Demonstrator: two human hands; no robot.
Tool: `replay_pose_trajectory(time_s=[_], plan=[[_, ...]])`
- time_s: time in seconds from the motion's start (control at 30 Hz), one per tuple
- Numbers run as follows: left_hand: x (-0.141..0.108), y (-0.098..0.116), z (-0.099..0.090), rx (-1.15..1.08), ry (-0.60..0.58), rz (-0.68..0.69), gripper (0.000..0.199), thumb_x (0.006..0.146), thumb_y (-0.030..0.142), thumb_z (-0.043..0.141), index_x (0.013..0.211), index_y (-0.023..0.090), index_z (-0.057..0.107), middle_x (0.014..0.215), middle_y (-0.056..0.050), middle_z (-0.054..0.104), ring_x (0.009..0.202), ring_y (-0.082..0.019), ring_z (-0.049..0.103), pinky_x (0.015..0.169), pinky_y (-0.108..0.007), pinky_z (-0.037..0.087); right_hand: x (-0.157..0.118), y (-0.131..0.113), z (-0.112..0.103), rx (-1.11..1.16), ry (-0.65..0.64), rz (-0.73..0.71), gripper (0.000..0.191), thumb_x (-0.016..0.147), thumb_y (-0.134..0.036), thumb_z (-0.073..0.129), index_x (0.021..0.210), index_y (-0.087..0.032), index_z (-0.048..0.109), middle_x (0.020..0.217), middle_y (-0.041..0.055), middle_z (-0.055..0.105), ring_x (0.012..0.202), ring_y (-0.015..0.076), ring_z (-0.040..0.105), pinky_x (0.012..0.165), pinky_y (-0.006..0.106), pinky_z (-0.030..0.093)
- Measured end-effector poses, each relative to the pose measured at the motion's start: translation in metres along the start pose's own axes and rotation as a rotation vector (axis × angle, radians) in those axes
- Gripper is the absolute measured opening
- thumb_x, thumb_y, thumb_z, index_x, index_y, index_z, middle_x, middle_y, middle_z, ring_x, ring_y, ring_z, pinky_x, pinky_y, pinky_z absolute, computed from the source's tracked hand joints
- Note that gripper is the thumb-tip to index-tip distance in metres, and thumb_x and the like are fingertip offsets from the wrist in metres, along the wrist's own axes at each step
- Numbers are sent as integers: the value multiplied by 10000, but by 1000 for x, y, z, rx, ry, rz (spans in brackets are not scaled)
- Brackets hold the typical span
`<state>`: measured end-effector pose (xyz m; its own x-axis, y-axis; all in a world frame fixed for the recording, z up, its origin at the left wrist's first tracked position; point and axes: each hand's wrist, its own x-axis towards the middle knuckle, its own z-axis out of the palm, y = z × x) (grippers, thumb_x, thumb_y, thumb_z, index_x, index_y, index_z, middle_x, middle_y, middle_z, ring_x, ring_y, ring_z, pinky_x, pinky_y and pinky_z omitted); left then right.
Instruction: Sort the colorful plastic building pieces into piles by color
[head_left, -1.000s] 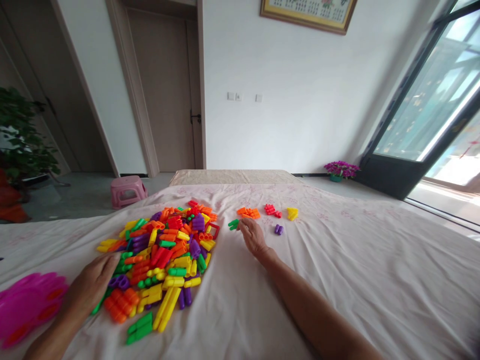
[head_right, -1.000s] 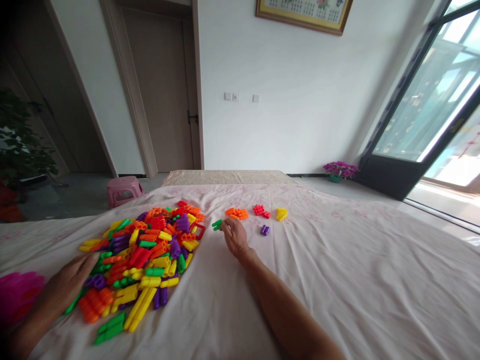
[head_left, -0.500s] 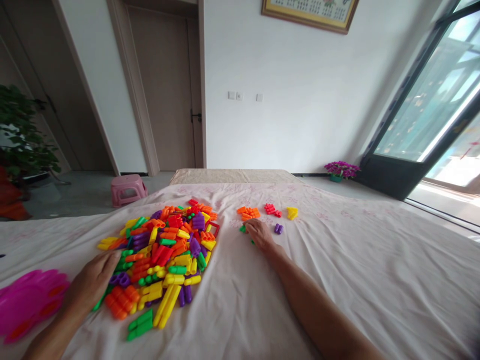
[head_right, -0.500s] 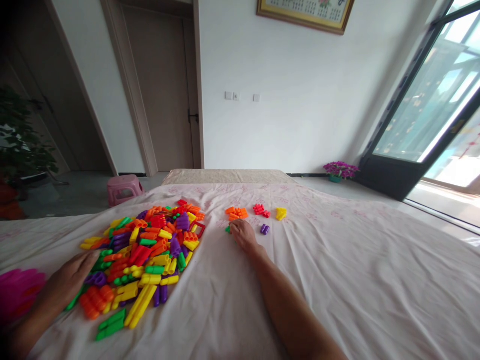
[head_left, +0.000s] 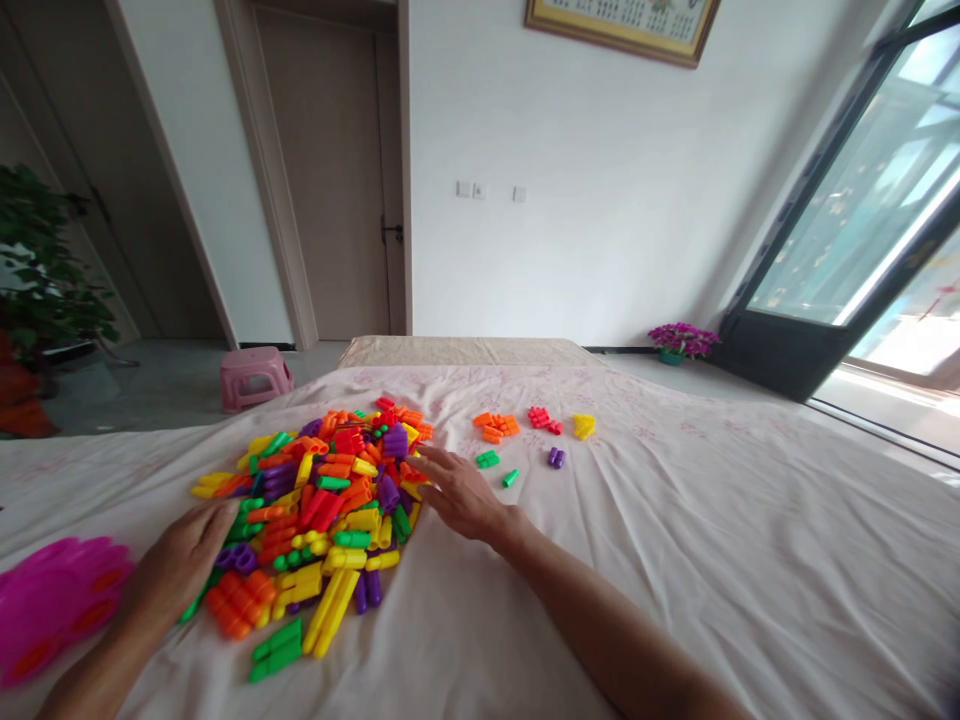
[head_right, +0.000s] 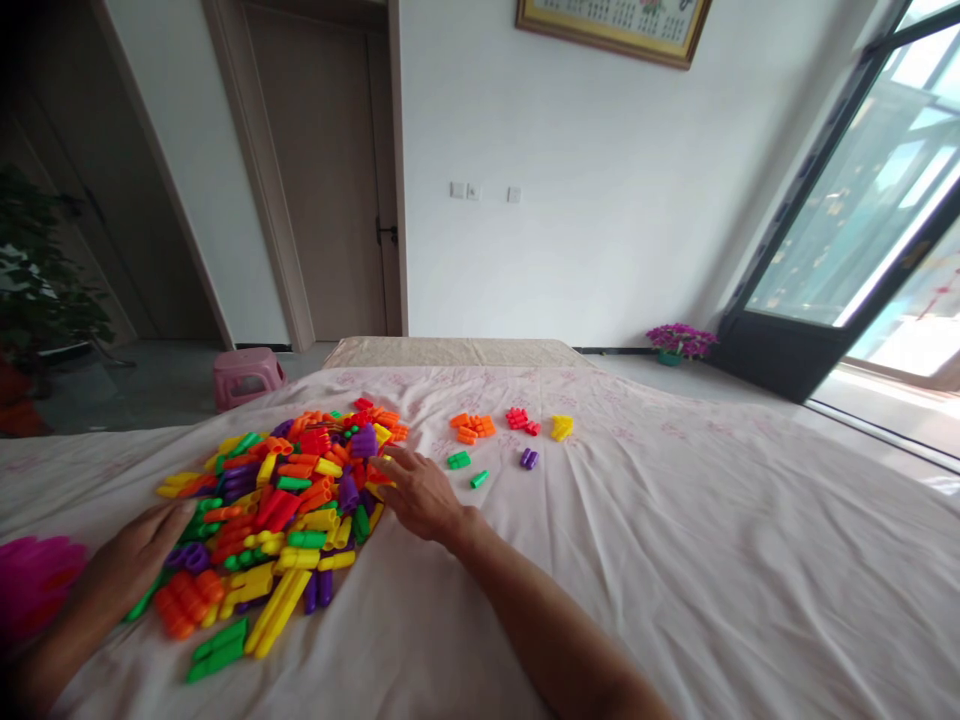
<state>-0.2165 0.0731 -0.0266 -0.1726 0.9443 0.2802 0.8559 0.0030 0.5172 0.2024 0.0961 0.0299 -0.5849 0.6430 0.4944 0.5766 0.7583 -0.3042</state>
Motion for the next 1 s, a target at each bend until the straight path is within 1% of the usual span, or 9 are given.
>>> replay_pose_trajectory(time_s=[0.07, 0.17, 0.27, 0.37, 0.5, 0.63, 0.77, 0.9, 1.0], plan=[[0, -1, 1, -5, 3, 9, 617, 955, 567, 300, 1125, 136, 707, 1230, -173, 734, 1174, -279, 679, 1011, -349, 520, 5, -8, 4, -38, -61, -32, 386, 1054, -366, 461, 1414, -262, 552, 1464, 102, 544, 1219, 233, 576, 1005, 375, 481], [0, -2, 0, -9, 9, 12, 597, 959, 561, 314, 1116, 141, 708, 1214, -165, 743, 1159, -273, 687, 990, -336, 528, 8, -11, 8, -12, -81, -53, 296, 1056, -330, 456, 1271, -250, 643, 1352, 83, 615, 1157, 214, 597, 1019, 356, 480], [0, -1, -1, -6, 20, 28, 555, 961, 536, 340, 1106, 154, 715, 1192, -149, 756, 1140, -267, 696, 966, -321, 539, 6, -6, 12, 102, -4, 16, 244, 1054, -300, 454, 1139, -247, 677, 1252, 70, 658, 1148, 199, 613, 1021, 326, 482], [-1, 1, -2, -11, 22, 42, 534, 955, 522, 356, 1089, 159, 724, 1172, -143, 764, 1126, -262, 703, 965, -310, 540, 3, 6, 17, 197, 98, 151, 173, 998, -227, 517, 1067, -241, 675, 1147, 63, 693, 1070, 199, 655, 946, 318, 513], [-1, 3, -2, -7, 45, 42, 521, 950, 516, 362, 1066, 169, 733, 1132, -136, 776, 1098, -265, 714, 958, -326, 547, 3, 33, 19, 231, 267, 367, 180, 869, -149, 554, 985, -221, 671, 957, 37, 727, 851, 181, 678, 806, 310, 541], [-1, 5, -3, -4, 38, 36, 528, 951, 513, 361, 1058, 161, 740, 1135, -141, 776, 1092, -268, 715, 945, -327, 552, 2, 67, 7, 230, 469, 569, 193, 811, -195, 573, 972, -213, 679, 952, 35, 748, 838, 186, 692, 793, 332, 559], [-2, 5, -4, -17, 27, 34, 533, 958, 515, 358, 1076, 154, 732, 1172, -146, 765, 1113, -265, 706, 946, -319, 548, -8, 105, -8, 301, 624, 730, 213, 780, -268, 588, 949, -185, 687, 919, 56, 741, 851, 197, 708, 803, 336, 575], [-2, 5, -3, -3, 30, 17, 550, 959, 526, 345, 1085, 145, 721, 1183, -159, 758, 1140, -272, 697, 983, -325, 531, -15, 136, -15, 507, 781, 824, 409, 734, -337, 604, 1088, -145, 672, 1033, 110, 748, 931, 232, 719, 835, 375, 594], [-1, 4, -3, -3, 24, 2, 570, 956, 546, 331, 1078, 148, 720, 1192, -163, 754, 1145, -278, 696, 971, -319, 537, -18, 149, -15, 570, 822, 857, 510, 700, -312, 614, 1183, -152, 659, 1211, 142, 713, 1079, 253, 701, 904, 391, 586]])
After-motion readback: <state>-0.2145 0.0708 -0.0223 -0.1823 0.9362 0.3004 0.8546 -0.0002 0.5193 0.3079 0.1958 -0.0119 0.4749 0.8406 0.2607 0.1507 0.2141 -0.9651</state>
